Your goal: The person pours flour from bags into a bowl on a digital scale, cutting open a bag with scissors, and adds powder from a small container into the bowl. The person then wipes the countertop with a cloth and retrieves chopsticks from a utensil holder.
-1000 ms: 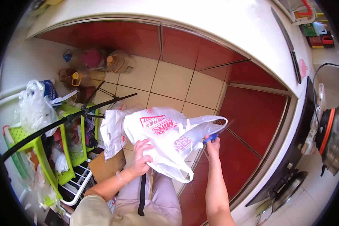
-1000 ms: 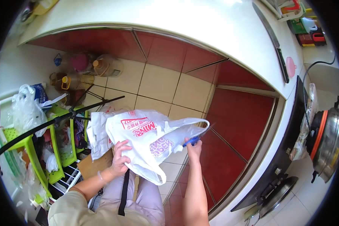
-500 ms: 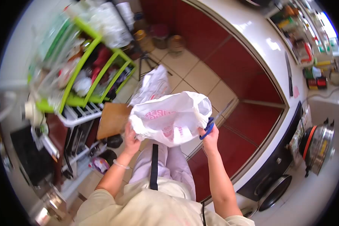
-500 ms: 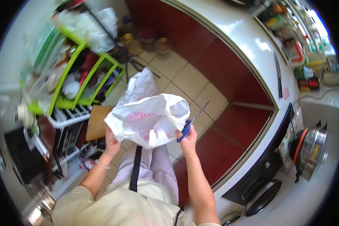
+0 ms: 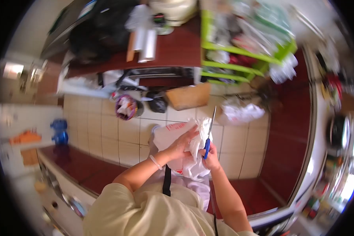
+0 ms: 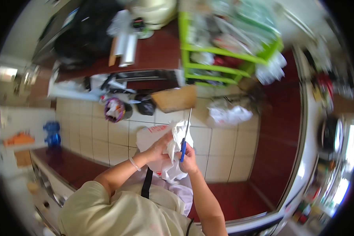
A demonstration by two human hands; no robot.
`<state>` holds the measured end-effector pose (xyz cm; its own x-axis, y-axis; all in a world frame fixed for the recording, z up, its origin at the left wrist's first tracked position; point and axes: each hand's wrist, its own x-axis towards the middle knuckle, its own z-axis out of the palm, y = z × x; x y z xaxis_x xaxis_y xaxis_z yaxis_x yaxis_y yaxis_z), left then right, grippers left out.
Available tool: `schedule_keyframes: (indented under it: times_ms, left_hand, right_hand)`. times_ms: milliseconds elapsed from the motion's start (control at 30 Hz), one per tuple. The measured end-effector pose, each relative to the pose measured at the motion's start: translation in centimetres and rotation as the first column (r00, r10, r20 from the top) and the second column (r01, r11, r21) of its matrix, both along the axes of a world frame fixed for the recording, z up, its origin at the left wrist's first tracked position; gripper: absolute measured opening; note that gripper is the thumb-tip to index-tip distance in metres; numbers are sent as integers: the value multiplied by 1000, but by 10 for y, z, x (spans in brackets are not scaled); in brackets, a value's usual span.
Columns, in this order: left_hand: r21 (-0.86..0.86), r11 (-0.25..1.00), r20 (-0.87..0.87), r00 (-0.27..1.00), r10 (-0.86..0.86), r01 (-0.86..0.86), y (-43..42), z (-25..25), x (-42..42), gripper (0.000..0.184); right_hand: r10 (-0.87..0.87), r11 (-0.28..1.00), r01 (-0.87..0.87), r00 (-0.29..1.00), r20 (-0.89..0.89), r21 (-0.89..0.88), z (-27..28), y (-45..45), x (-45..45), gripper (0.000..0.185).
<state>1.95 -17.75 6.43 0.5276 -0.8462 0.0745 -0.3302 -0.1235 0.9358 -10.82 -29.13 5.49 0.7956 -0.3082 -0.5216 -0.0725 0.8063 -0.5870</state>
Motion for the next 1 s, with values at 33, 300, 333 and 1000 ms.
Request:
schedule_keyframes:
  times_ms: [33, 300, 333, 1000]
  left_hand:
    - [28, 999, -10, 1000, -22, 23, 20, 5, 16, 59]
    - [185, 932, 339, 911, 237, -312, 211, -69, 136, 48]
    - [186, 906, 368, 882, 295, -380, 227, -75, 148, 46]
    - [572, 473, 147, 651, 745, -670, 270, -480, 203, 75]
  right_hand:
    - [55, 998, -55, 998, -14, 32, -9, 17, 21, 38]
    - [517, 854, -516, 856, -6, -65, -58, 157, 175, 16]
    - [500, 859, -490, 865, 38, -149, -68, 171, 187, 12]
    - [12, 961, -184, 771, -636, -205, -166, 100, 36, 16]
